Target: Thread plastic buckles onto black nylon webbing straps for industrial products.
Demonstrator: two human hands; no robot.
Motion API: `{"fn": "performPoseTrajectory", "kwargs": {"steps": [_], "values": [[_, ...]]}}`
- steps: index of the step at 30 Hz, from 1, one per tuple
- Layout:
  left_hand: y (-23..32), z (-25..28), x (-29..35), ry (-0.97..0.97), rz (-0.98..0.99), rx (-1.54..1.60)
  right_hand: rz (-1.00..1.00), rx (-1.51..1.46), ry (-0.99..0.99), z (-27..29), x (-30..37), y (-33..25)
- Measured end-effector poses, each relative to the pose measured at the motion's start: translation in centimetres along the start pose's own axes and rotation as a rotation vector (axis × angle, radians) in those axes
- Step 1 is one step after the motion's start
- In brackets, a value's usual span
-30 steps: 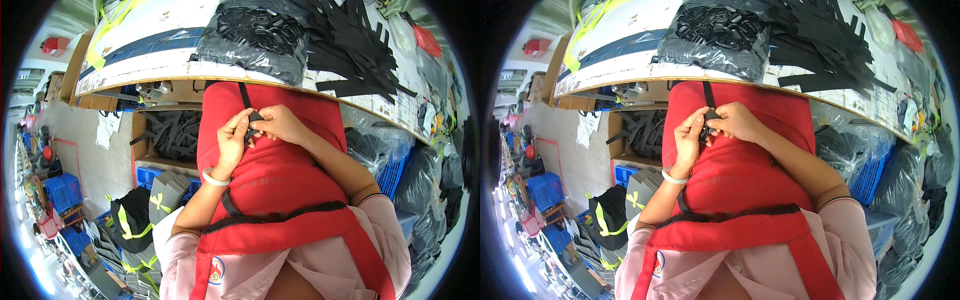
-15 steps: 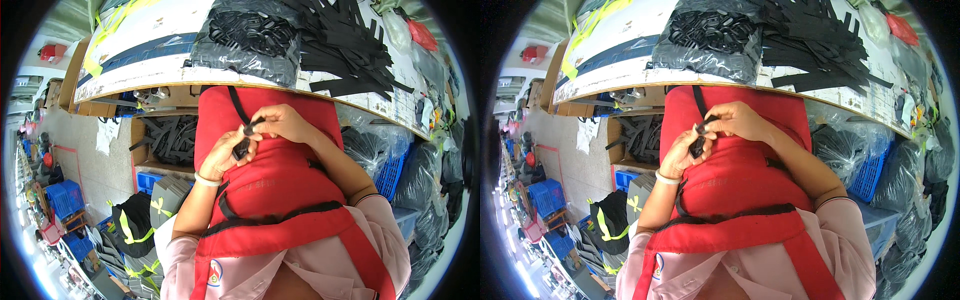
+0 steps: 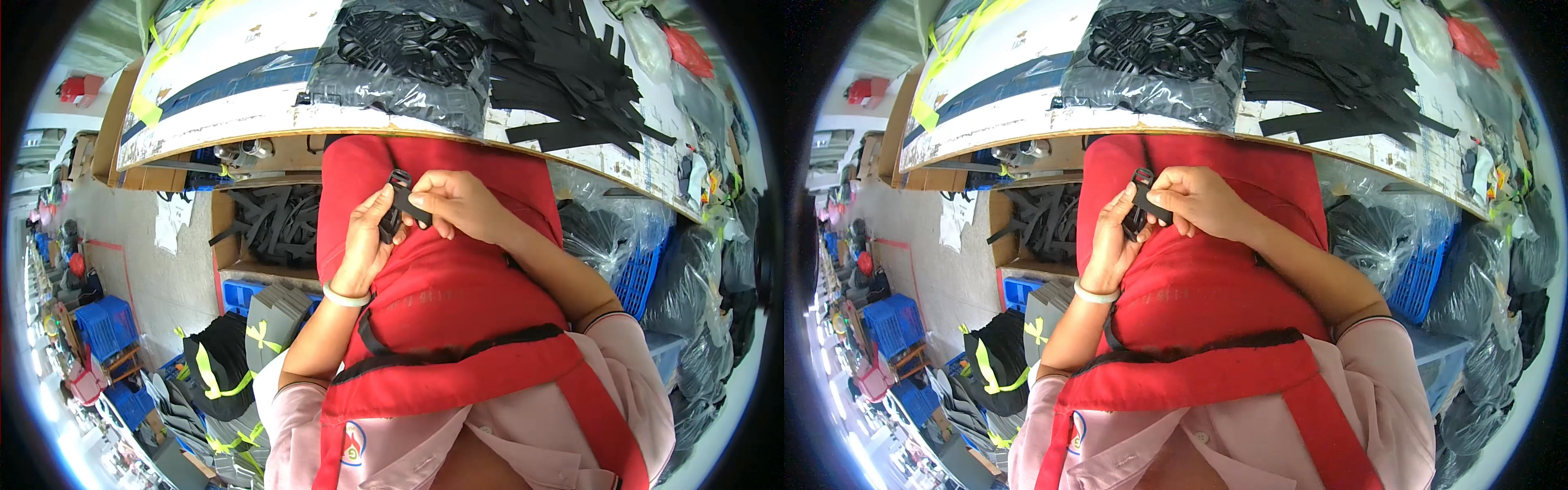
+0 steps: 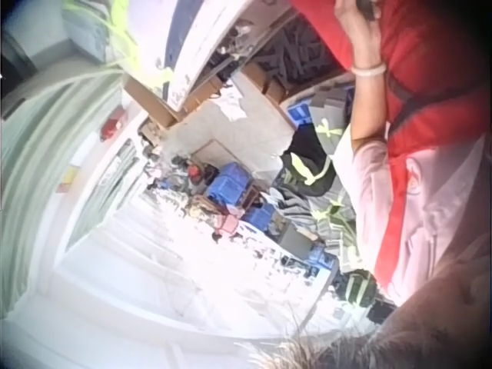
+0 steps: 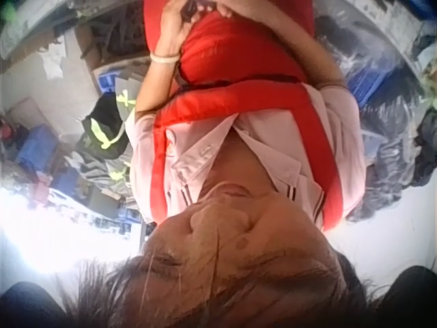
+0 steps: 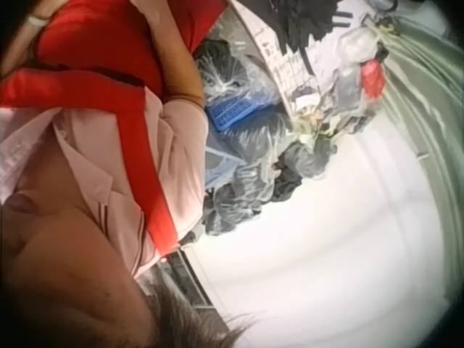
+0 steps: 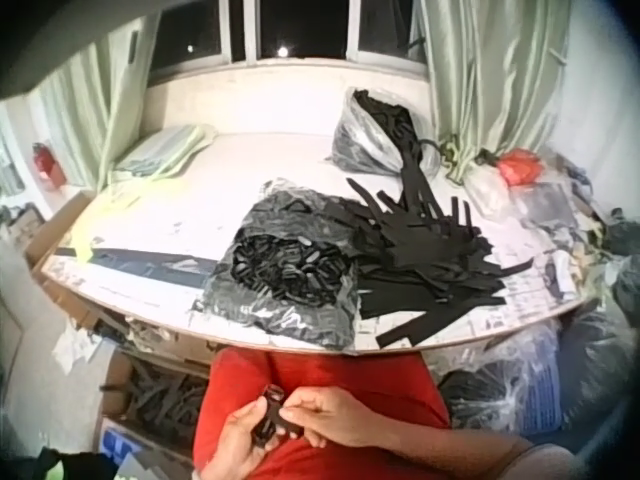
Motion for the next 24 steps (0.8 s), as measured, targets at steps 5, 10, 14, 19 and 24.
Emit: {"fn": "performPoseTrajectory", "kwargs": {"steps": [5,10,14,19,24], "values": [[0.7,-0.3,0.6,0.012,-0.197,-0.289,-0.015,-0.226,0.003,0.0,-0.3,1.4],[1.2,-0.6,1.1,0.109,-0.261,-0.430,-0.091,-0.497,0.045,-0.1,-0.1,2.3],[1.8,-0.6,1.2,0.141,-0.490,-0.545,-0.093,-0.706,0.028,-0.8,-0.2,2.4],[3.1,-1.3,1.5,0.134,-0.738,-0.778,-0.106,-0.856,0.010,-1.0,-0.6,2.8],[3.4,-1.8,1.8,0.150,-0.897,-0.910,-0.089,-0.915,-0.023,-0.9,-0.7,3.3]]}}
Point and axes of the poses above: each hand's wrist, its own x-axis away from the middle knuckle, its own z-axis out of the back of the hand, y = z × x, the point moved 6 cm from there along -x, towards the middle knuckle, and after that the axes turned 1 degree about -x, right-handed, at the moved point
